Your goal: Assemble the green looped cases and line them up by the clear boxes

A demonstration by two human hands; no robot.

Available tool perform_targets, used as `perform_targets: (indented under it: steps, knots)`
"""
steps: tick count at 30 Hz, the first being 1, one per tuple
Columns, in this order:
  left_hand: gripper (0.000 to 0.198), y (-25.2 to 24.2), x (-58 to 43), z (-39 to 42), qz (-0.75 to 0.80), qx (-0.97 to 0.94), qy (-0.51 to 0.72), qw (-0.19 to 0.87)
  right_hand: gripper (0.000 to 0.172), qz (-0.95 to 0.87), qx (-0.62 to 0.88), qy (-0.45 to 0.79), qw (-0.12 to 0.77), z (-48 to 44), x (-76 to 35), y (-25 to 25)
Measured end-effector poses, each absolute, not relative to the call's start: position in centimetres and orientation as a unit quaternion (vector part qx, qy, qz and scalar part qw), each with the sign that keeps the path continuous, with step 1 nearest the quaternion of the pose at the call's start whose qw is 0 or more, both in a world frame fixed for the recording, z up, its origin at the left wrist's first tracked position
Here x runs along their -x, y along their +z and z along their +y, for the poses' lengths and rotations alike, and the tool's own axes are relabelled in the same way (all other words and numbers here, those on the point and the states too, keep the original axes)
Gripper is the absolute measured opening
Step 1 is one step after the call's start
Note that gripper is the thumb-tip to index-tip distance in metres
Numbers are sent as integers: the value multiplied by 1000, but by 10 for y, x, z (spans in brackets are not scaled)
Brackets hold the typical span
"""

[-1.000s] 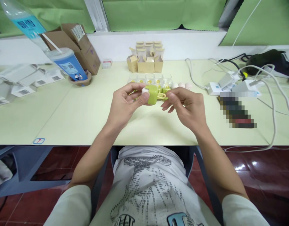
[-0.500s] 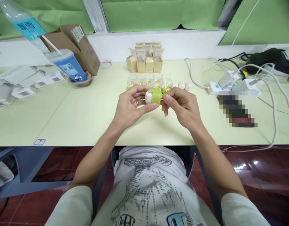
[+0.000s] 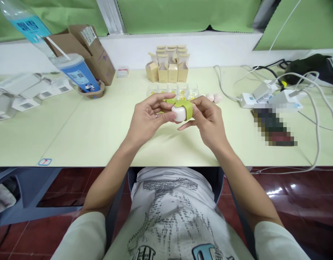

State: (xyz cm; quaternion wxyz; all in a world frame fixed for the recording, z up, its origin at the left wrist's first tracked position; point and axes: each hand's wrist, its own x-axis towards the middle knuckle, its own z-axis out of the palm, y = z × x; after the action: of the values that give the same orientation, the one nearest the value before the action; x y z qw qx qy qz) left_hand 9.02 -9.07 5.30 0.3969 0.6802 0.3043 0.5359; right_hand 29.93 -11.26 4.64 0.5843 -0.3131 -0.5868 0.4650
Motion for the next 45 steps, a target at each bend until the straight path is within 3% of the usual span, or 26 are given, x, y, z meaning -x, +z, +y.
perform_targets:
  steps: [3, 8, 20, 30, 45]
  knots:
    - [55, 54, -91, -93, 303, -681, 531, 404, 41, -563, 298, 510, 578, -112, -301, 47]
    - [69, 53, -98, -100, 285, -696, 541, 378, 42, -548, 286, 557, 555, -112, -296, 45]
    - [44, 58, -95, -95, 272, -644, 523, 488, 29, -506, 268, 629, 526, -110, -301, 48]
    - [52, 56, -93, -91, 296, -632, 527, 486, 27, -475, 248, 683, 496, -108, -300, 46]
    - [43, 63, -92, -99, 312, -646, 540, 440, 32, -460, 230, 729, 452, -105, -299, 44]
